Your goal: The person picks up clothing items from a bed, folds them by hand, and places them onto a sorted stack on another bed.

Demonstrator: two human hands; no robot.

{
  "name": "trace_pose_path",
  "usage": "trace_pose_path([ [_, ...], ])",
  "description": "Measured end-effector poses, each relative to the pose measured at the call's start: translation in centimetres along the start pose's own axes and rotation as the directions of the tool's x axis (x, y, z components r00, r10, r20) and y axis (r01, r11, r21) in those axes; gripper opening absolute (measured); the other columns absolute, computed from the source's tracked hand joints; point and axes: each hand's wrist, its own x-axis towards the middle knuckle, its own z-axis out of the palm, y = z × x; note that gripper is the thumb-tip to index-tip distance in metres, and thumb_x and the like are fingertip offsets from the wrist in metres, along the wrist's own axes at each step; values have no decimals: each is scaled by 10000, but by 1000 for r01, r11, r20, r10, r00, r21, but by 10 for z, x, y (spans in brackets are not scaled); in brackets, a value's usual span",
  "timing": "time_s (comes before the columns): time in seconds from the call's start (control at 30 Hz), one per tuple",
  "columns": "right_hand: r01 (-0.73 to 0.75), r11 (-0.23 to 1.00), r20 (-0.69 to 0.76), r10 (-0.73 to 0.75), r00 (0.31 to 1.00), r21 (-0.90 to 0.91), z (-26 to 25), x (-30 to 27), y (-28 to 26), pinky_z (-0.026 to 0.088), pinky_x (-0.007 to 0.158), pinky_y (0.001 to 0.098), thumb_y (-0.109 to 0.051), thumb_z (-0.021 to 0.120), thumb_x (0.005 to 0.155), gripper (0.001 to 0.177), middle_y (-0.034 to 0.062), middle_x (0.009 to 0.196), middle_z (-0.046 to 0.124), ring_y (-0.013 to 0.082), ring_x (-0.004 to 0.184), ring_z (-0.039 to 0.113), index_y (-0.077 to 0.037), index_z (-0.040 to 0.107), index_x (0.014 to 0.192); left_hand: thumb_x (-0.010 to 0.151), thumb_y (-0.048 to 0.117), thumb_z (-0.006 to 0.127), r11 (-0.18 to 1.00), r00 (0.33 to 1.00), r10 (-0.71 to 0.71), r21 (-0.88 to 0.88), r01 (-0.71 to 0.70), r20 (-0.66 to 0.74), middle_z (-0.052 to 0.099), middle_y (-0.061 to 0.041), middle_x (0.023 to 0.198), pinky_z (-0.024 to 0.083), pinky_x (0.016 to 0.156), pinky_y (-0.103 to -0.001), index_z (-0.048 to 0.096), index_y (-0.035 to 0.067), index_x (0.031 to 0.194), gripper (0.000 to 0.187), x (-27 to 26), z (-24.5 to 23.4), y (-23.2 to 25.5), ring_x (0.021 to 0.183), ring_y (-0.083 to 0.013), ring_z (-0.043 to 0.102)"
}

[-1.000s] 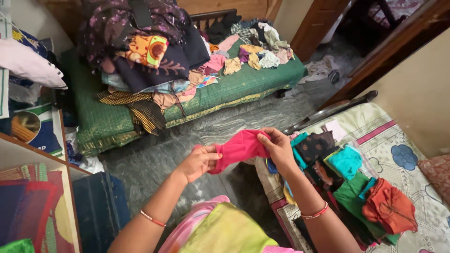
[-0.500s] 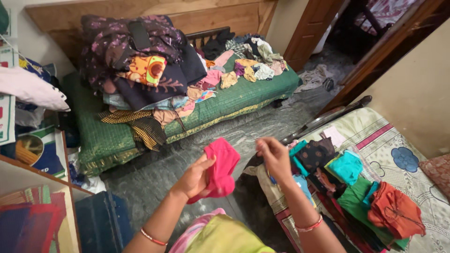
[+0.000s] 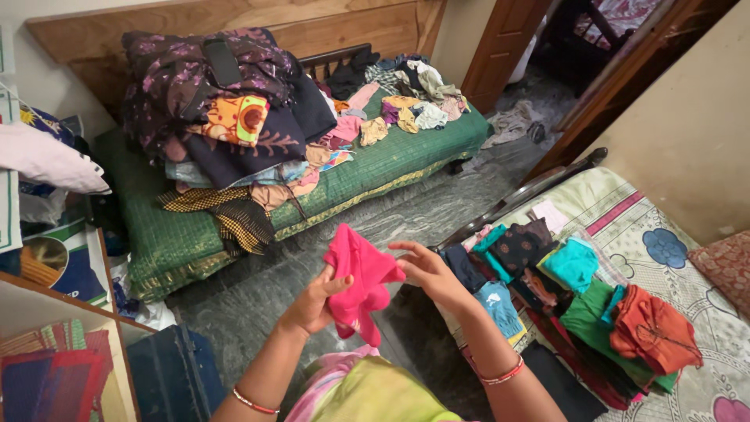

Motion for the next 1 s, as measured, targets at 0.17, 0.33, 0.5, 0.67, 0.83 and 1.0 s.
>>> trace_pose_path([
  [0.17,-7,898,-29,21,999,439,22,-10,-6,513,1002,351,-208,590,978,434,73,1124,725,178,1096,682,-51,559,1382,881,130,729,999,999,-34,35,34,-5,476,-118,1468,504,1040,-438,152,105,1621,939,-5,-8,-5,1292,-245,556],
  [0.33,111,859,-155,-37,987,499,11,-5,14,541,923,378,-50,698,968,311,87,1079,724,199,1009,695,-12,611,1264,1028,123,715,998,1000,30,60,-30,4,640,-61,1207,541,895,-334,517,1,1486,514,-4,-18,-7,1060,-154,631],
  [0.5,86,996,-305,-73,950,31,-10,-16,-6,561,839,304,-20,758,861,267,65,1014,756,147,916,709,-28,703,1122,929,157,693,938,938,153,345,-38,-310,787,-29,955,573,746,-268,748,4,1087,226,-1,-9,9,810,-102,714],
  [0.67,18,823,-337,-252,907,-568,-10,-27,-27,554,810,324,-66,783,868,168,79,955,719,171,880,696,-32,727,1022,906,137,794,689,864,388,723,-42,-319,721,-20,788,513,600,-262,790,-25,941,166,4,-7,2,681,-60,594],
  [0.83,426,904,-222,-425,878,-46,-6,-11,-31,413,1089,288,-66,656,934,106,39,1235,643,132,1264,581,-27,567,977,954,141,727,599,845,454,799,-55,-282,757,0,815,524,648,-239,769,-14,1057,191,9,-4,-8,721,-34,627],
  [1.0,-32,999,-294,19,956,-39,29,11,-47,331,689,368,-127,648,1025,187,95,939,496,208,800,428,-1,657,1164,960,94,668,655,881,462,709,-261,-102,770,-2,939,562,761,-228,752,-32,1126,225,26,3,-14,833,-34,676],
])
